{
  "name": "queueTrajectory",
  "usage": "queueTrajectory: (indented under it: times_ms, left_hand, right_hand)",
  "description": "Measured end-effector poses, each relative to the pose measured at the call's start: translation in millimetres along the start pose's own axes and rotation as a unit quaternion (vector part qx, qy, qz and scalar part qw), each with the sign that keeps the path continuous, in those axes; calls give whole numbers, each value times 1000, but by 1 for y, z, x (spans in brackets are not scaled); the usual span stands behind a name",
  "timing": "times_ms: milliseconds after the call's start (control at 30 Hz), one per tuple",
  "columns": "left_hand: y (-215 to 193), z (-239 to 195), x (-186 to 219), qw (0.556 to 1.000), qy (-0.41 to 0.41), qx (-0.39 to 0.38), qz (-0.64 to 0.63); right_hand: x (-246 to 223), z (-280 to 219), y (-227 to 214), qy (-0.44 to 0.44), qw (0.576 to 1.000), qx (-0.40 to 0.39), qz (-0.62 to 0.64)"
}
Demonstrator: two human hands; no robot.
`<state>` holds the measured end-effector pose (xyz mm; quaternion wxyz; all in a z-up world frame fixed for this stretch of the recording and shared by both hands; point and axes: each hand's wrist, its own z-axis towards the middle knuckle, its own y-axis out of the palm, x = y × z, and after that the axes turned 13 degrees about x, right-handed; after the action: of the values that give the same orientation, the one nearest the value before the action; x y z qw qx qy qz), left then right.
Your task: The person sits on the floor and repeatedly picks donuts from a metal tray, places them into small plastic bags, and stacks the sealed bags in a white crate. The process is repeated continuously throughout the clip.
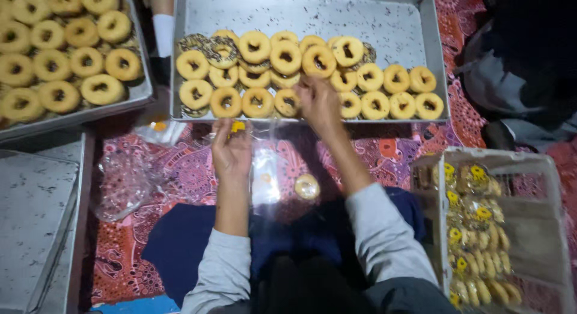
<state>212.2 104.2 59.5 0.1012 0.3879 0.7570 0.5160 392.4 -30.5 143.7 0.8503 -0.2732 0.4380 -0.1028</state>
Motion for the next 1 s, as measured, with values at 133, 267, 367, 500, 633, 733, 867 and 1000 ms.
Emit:
queueTrajectory:
  times_ms: [133,267,367,500,633,733,867,1000]
  left_hand:
    - [12,0,2,992,-66,82,-71]
    - [24,-1,10,987,-94,101,-86]
    - [15,8,3,985,-70,100,-118]
    - [-4,-2,-8,999,39,17,25]
    - [1,-19,-1,995,68,-62,41]
    - [-8,-30,12,990,62,-127,3]
    - [-28,-54,-7,941,163,-144,259]
    - [-8,-70,7,643,484,-230,548]
  right_hand:
    - [31,67,6,-82,977,-12,-194]
    - [-6,39,-14,102,993,-4,67]
    - [-32,-37,-40,185,874,-34,447]
    - [-58,-121,-16,276,818,-45,502]
    - [-61,-140,-2,-34,982,40,180]
    - [-73,-149,-13,38,973,-91,209]
    - [-73,-149,-2,-39,993,6,108]
    - [-57,-160,27,39,969,-87,226]
